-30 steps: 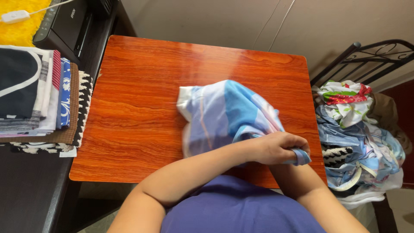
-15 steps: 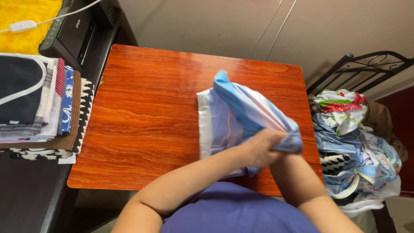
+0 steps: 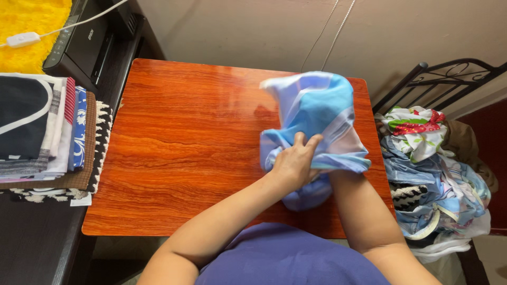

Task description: The person folds several cloth items by hand on a wooden table, including a striped towel and two patterned pillowcases, and places each one on a stack of folded laundry.

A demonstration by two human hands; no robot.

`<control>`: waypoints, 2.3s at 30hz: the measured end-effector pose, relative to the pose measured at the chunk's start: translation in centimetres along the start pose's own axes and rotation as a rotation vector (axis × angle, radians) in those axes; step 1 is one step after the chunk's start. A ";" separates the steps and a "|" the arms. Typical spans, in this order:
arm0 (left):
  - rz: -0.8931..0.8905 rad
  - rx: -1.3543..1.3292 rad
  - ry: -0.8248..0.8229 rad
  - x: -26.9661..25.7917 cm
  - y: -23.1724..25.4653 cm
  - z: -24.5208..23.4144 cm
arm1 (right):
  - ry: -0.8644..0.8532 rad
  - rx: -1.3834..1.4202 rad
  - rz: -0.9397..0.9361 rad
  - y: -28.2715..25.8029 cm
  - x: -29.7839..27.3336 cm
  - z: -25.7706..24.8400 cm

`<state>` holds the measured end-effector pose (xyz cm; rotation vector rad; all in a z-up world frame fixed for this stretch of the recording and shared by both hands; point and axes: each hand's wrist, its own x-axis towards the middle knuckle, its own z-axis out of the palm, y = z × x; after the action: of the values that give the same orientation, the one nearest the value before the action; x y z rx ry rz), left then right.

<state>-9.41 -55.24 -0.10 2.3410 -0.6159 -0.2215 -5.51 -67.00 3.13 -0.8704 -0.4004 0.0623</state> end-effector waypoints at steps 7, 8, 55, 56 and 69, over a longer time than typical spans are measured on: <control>0.179 -0.768 -0.277 3.2 -0.7 8.4 | 0.072 0.042 0.217 5.4 -1.1 -0.7; 0.213 -1.123 -0.516 2.9 0.1 9.4 | 0.079 0.057 0.242 5.1 -1.9 -1.1; -0.033 -0.115 -0.155 -0.7 -18.5 -1.6 | 0.125 -0.640 0.322 3.7 -5.7 -8.4; -0.208 -0.003 -0.136 -0.7 -18.9 -2.0 | 0.172 -0.587 0.275 1.9 -5.3 -8.6; 0.048 -1.045 -0.493 -2.0 -15.3 -2.3 | 0.266 -0.591 0.384 0.8 -3.6 -10.5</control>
<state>-4.76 -43.03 -8.63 1.2534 -0.5787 -0.8771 -4.88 -74.88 -4.63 -1.5124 0.0129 0.1855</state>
